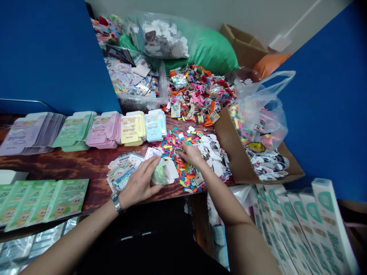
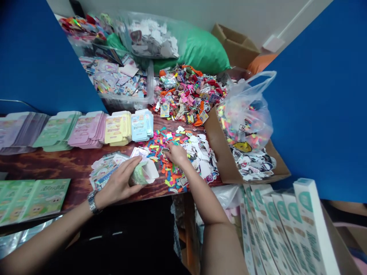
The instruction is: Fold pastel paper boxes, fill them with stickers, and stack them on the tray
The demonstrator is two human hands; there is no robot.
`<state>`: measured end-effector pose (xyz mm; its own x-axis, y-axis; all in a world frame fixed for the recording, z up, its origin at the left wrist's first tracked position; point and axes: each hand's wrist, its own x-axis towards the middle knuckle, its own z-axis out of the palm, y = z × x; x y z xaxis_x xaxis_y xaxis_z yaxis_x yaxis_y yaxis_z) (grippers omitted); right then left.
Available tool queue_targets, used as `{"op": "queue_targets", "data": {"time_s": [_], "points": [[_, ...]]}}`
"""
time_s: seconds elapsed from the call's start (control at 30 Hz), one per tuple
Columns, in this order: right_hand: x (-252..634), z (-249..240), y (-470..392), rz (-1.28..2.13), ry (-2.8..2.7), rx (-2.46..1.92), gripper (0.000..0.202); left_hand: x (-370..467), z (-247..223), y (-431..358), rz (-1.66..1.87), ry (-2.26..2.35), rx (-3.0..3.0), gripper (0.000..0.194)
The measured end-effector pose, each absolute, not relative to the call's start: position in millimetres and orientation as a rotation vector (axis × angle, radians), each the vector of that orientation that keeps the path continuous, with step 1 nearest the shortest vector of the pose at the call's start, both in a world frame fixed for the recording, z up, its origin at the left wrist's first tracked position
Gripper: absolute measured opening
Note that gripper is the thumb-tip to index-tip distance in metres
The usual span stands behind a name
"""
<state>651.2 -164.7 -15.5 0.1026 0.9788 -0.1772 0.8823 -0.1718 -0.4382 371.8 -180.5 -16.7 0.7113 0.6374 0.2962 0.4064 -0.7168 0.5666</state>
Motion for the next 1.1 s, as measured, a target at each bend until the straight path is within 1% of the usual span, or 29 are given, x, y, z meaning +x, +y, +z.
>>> {"op": "queue_targets", "data": {"time_s": [0.03,0.07,0.2,0.33,0.37,0.43,0.53,0.63,0.73,0.87,1.0,1.1], "points": [[651.7,-15.5,-163.4,0.634,-1.877,-2.148,0.009,370.4,-17.4,-178.5,0.682,0.824,2.457,0.083],[651.8,-13.9,-163.3,0.635,-1.897,-2.13,0.008,368.9,-18.0,-176.3,0.697,0.855,2.46,0.082],[651.3,7.5,-171.9,0.655,-1.88,-1.978,0.017,365.1,-19.7,-167.0,0.72,1.003,2.457,0.083],[633.9,35.7,-183.5,0.922,-1.655,-1.68,0.024,368.4,-21.3,-161.4,0.687,1.155,2.448,0.08],[625.5,40.5,-185.6,0.953,-1.659,-1.635,0.023,370.1,-22.0,-161.3,0.686,1.167,2.453,0.08],[606.4,45.6,-188.3,0.883,-1.783,-1.606,0.016,373.6,-23.5,-162.7,0.701,1.17,2.471,0.08],[581.5,43.3,-189.1,0.64,-2.084,-1.626,0.008,377.0,-25.1,-167.1,0.716,1.16,2.512,0.079],[569.7,35.5,-188.1,0.534,-2.234,-1.695,0.007,378.1,-24.2,-170.7,0.698,1.179,2.558,0.079],[567.2,29.0,-188.3,0.56,-2.161,-1.71,0.012,377.7,-21.6,-170.5,0.688,1.207,2.595,0.08],[565.5,22.9,-192.6,0.659,-1.981,-1.56,0.02,376.3,-21.5,-164.1,0.71,1.216,2.574,0.081],[566.6,17.4,-193.6,0.501,-2.079,-1.361,0.025,376.3,-26.8,-160.0,0.72,1.187,2.5,0.082],[584.1,16.4,-179.0,0.634,-2.101,-1.248,0.023,376.7,-29.8,-159.8,0.728,1.169,2.46,0.082]]}}
